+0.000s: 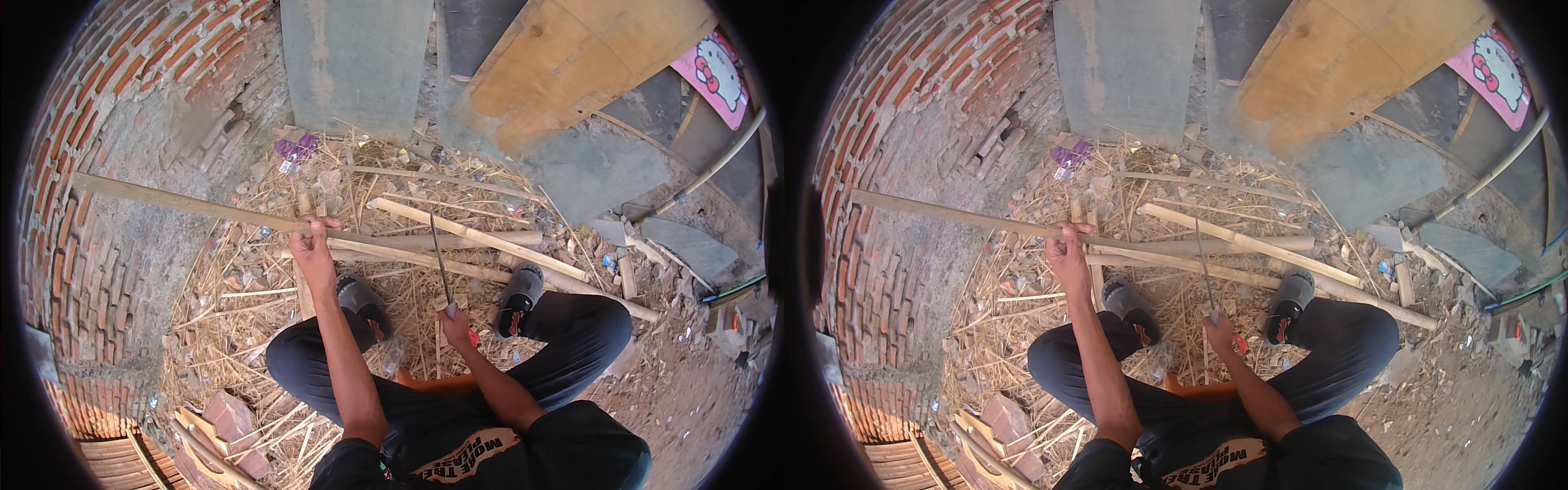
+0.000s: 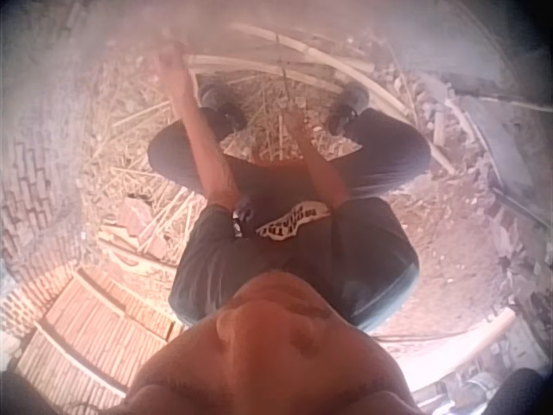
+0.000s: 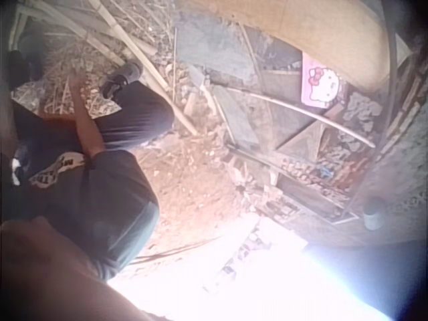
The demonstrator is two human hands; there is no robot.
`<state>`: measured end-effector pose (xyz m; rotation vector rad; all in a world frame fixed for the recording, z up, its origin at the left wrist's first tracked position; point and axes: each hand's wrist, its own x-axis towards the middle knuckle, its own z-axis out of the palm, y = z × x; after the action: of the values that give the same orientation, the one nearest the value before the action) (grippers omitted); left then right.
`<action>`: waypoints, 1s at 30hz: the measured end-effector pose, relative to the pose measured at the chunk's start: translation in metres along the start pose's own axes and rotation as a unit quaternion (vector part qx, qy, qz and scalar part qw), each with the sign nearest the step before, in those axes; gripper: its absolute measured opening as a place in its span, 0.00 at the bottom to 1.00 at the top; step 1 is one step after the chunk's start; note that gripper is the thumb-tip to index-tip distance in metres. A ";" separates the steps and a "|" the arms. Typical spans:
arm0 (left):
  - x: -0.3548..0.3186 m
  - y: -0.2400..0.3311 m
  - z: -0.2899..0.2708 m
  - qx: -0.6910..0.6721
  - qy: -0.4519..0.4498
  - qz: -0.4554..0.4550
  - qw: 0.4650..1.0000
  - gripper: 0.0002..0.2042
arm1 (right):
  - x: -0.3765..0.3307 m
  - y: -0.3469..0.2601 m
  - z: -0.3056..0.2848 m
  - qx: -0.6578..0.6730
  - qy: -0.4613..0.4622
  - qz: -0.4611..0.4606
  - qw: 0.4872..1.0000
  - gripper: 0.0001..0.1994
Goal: The person sits on the ground and uses a utility knife to shave and smooth a long wooden stick. They then switch to a machete to split the stick lengthwise and continue refining the shape with the knife.
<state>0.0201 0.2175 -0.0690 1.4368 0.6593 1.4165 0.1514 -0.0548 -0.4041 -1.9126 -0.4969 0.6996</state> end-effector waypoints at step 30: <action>-0.004 -0.008 -0.013 -0.217 -0.062 -0.100 0.969 0.28 | 0.021 -0.028 0.009 0.076 0.005 -0.040 0.996 0.14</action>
<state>0.0093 0.2202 -0.0801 1.0695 0.3718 1.2089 0.1605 -0.0241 -0.3871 -1.7436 -0.4967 0.6575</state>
